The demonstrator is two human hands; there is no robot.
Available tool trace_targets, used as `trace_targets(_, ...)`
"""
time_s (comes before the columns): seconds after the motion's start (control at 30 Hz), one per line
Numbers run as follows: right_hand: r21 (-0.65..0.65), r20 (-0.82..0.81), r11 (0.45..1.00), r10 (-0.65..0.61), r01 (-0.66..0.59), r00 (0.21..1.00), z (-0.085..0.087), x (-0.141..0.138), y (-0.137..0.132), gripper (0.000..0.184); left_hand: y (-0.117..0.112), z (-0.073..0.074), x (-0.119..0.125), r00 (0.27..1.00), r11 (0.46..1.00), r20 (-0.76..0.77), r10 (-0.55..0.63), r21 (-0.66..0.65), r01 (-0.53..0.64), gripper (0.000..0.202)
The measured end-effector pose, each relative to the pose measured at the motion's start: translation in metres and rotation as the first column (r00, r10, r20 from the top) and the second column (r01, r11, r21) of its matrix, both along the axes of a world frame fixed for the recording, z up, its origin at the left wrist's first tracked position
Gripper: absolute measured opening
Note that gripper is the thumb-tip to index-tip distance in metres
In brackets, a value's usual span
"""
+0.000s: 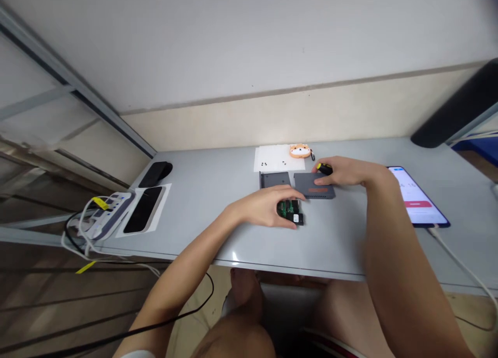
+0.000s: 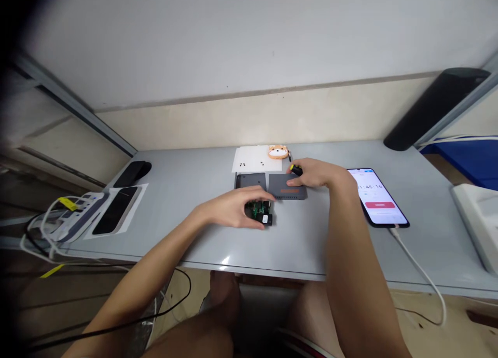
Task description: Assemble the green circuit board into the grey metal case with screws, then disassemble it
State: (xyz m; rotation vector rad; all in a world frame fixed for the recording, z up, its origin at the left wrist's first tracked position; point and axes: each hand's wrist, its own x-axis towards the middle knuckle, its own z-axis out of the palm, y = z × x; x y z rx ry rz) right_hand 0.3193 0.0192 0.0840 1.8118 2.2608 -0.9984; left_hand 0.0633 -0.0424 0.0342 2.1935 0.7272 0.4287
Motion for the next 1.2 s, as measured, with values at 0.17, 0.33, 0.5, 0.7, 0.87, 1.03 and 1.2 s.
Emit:
trace_targets(0.17, 0.021, -0.005, 0.999, -0.034, 0.034, 0.999, -0.003, 0.006, 0.004, 0.033, -0.002, -0.014, 0.011, 0.996, 0.988, -0.088, 0.020, 0.155, -0.006, 0.057)
trace_targets(0.33, 0.057, -0.004, 0.998, -0.024, 0.024, 1.000, -0.010, 0.008, 0.008, 0.032, 0.008, -0.009, 0.003, 0.990, 0.947, -0.045, 0.132, 0.301, -0.112, 0.045)
trace_targets(0.5, 0.103, -0.024, 0.994, -0.037, 0.040, 0.999, -0.014, 0.006, 0.009, 0.031, 0.028, -0.007, -0.026, 0.857, 0.805, -0.123, 0.501, 0.430, -0.409, 0.027)
trace_targets(0.7, 0.149, -0.055, 0.989, 0.006, 0.003, 0.998, -0.015, 0.000, 0.009, 0.025, 0.040, -0.009, -0.053, 0.855, 0.880, -0.216, 0.472, 0.170, -0.443, 0.023)
trace_targets(0.87, 0.118, -0.077, 0.992, 0.064, -0.054, 0.995, -0.011, -0.010, 0.005, 0.025, 0.039, -0.005, -0.052, 0.828, 0.855, -0.227, 0.514, 0.213, -0.472, 0.012)
trace_targets(1.03, 0.113, -0.073, 0.993, 0.035, -0.027, 0.997, -0.005, -0.015, 0.001, 0.022, 0.039, -0.005, -0.053, 0.813, 0.848, -0.249, 0.527, 0.222, -0.482, 0.008)
trace_targets(1.2, 0.145, -0.082, 0.988, 0.070, -0.058, 0.994, -0.007, -0.014, 0.003, 0.023, 0.039, -0.006, -0.055, 0.801, 0.844, -0.277, 0.531, 0.253, -0.472, 0.009)
